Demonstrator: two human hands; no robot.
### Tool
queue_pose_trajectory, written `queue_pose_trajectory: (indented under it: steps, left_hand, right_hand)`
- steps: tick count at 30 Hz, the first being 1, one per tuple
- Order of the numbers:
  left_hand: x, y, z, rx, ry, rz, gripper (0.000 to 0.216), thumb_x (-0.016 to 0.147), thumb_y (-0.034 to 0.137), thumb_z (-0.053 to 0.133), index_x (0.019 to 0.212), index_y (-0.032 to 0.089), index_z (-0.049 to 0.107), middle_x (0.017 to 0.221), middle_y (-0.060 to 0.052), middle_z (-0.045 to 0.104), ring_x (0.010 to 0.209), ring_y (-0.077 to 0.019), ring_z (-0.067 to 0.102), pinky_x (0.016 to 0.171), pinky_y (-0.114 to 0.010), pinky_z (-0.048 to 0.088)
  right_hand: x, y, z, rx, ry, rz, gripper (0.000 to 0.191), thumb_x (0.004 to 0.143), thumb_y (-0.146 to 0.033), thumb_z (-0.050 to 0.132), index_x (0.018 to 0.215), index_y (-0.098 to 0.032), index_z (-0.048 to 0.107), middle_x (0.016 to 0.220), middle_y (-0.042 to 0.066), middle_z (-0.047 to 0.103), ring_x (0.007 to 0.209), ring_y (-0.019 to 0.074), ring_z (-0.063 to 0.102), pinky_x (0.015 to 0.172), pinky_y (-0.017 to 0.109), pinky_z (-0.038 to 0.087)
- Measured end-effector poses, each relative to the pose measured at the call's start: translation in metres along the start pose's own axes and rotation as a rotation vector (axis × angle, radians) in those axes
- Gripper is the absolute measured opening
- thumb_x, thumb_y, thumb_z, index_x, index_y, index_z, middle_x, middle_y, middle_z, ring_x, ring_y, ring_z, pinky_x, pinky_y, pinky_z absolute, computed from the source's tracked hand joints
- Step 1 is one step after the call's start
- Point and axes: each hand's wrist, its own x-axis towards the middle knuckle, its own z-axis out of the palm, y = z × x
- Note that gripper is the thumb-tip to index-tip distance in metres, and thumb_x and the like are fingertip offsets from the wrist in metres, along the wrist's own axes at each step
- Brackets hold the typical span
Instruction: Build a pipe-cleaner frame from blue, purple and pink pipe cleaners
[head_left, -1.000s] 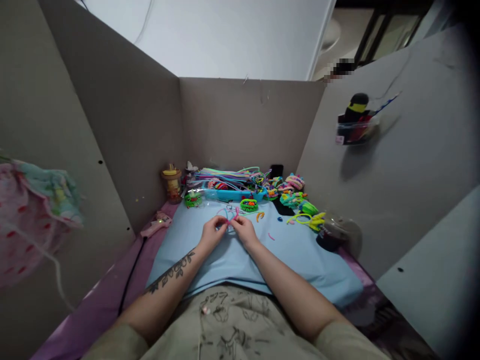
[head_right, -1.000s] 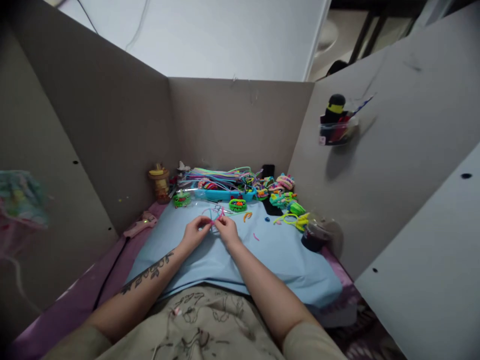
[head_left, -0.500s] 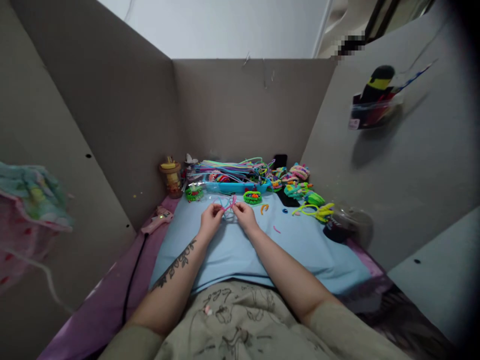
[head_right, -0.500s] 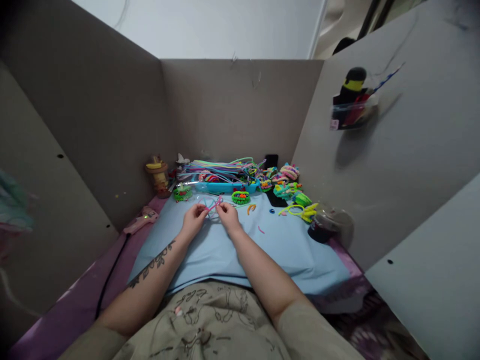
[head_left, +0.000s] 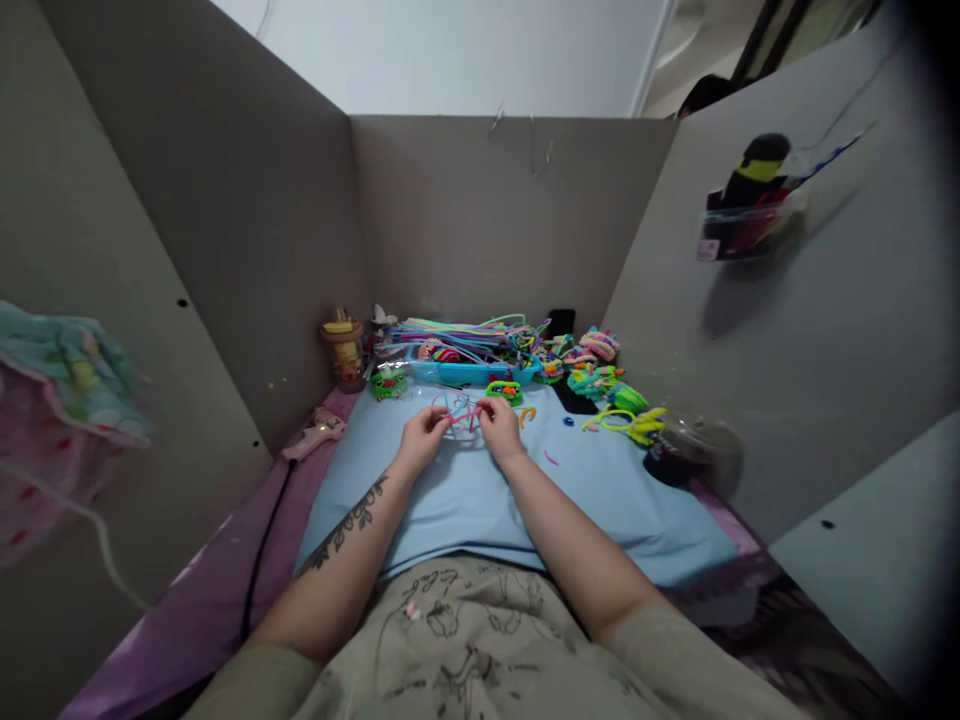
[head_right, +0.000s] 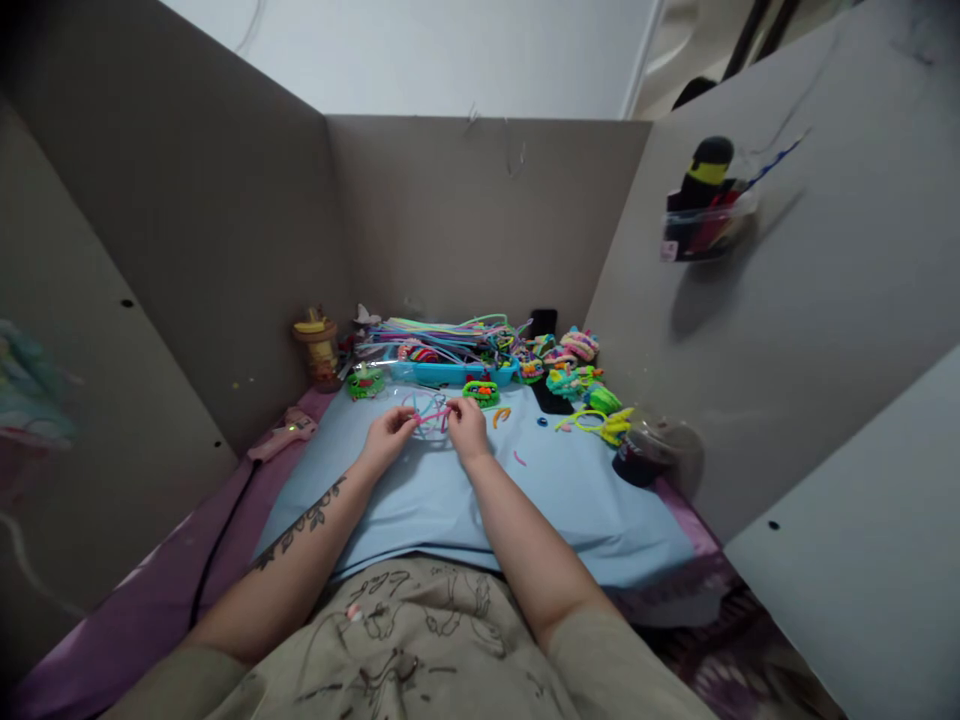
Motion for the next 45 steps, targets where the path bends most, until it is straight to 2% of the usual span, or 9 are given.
queue_pose_trajectory:
  steps: [3,6,11,17,19,28,34,38,45]
  left_hand:
    - [0.001,-0.003,-0.001,-0.011,0.014,0.001,0.026,0.070,0.028,0.064,0.091,0.014,0.065,0.069,-0.002,0.067,0.061,-0.0152,0.061,0.059,-0.025,0.047]
    - [0.002,-0.006,-0.002,0.000,0.037,0.008,0.027,0.071,0.030,0.064,0.093,0.013,0.065,0.072,-0.004,0.068,0.064,-0.0165,0.062,0.061,-0.027,0.049]
    - [0.003,-0.009,-0.003,0.059,0.086,0.027,0.024,0.071,0.029,0.065,0.090,0.015,0.067,0.075,-0.005,0.069,0.069,-0.0184,0.064,0.067,-0.029,0.049]
    - [0.002,-0.013,-0.002,0.111,0.032,0.061,0.021,0.070,0.027,0.066,0.087,0.016,0.069,0.072,-0.004,0.070,0.067,-0.0184,0.064,0.064,-0.029,0.050]
    - [0.002,-0.013,-0.001,0.123,0.006,0.083,0.020,0.070,0.027,0.066,0.087,0.017,0.069,0.074,-0.004,0.071,0.068,-0.0183,0.065,0.065,-0.029,0.050]
    - [0.000,-0.007,-0.002,0.183,0.023,0.209,0.014,0.075,0.024,0.061,0.086,0.019,0.068,0.084,-0.004,0.071,0.079,-0.0190,0.065,0.076,-0.032,0.050]
    - [-0.006,0.004,-0.002,0.202,0.015,0.278,0.011,0.075,0.019,0.061,0.082,0.021,0.069,0.082,-0.003,0.070,0.080,-0.0184,0.062,0.079,-0.032,0.048]
    - [-0.006,0.005,-0.002,0.184,0.014,0.261,0.010,0.074,0.020,0.062,0.082,0.021,0.069,0.081,-0.003,0.069,0.079,-0.0184,0.062,0.078,-0.032,0.048]
    - [-0.003,-0.002,0.000,0.070,-0.034,0.122,0.012,0.066,0.023,0.069,0.076,0.018,0.065,0.071,-0.001,0.068,0.067,-0.0163,0.062,0.068,-0.028,0.049]
  right_hand:
    - [0.000,0.007,0.002,0.014,0.011,0.063,0.012,0.065,-0.015,0.051,0.069,-0.019,0.061,0.078,0.004,0.058,0.071,0.0180,0.053,0.072,0.032,0.045]
    - [0.001,0.013,0.005,0.066,0.029,0.142,0.011,0.065,-0.018,0.052,0.072,-0.019,0.060,0.070,0.001,0.058,0.067,0.0172,0.053,0.067,0.030,0.045]
    - [0.003,0.012,0.005,0.251,0.020,0.240,0.010,0.066,-0.026,0.056,0.072,-0.019,0.055,0.058,-0.002,0.057,0.054,0.0144,0.053,0.054,0.027,0.045]
    - [0.002,-0.007,0.002,0.444,-0.003,0.240,0.018,0.068,-0.034,0.062,0.077,-0.019,0.056,0.067,-0.001,0.062,0.062,0.0132,0.058,0.061,0.027,0.048]
    - [0.000,-0.011,0.001,0.473,-0.044,0.255,0.018,0.066,-0.033,0.065,0.075,-0.019,0.057,0.065,-0.001,0.063,0.062,0.0133,0.058,0.062,0.027,0.047]
    - [-0.004,-0.007,0.007,0.503,-0.252,0.442,0.010,0.057,-0.021,0.067,0.060,-0.016,0.058,0.051,-0.006,0.054,0.046,0.0082,0.047,0.044,0.020,0.034]
    - [-0.006,-0.010,0.008,0.570,-0.381,0.618,0.013,0.059,-0.020,0.060,0.069,-0.017,0.053,0.056,-0.004,0.058,0.041,0.0096,0.054,0.033,0.016,0.029]
    - [-0.007,-0.016,0.006,0.627,-0.439,0.665,0.018,0.059,-0.021,0.060,0.073,-0.019,0.049,0.059,-0.002,0.060,0.041,0.0112,0.058,0.030,0.014,0.028]
    - [-0.009,-0.017,0.009,0.663,-0.419,0.628,0.025,0.062,-0.027,0.065,0.072,-0.022,0.043,0.053,-0.007,0.054,0.045,0.0104,0.059,0.037,0.016,0.040]
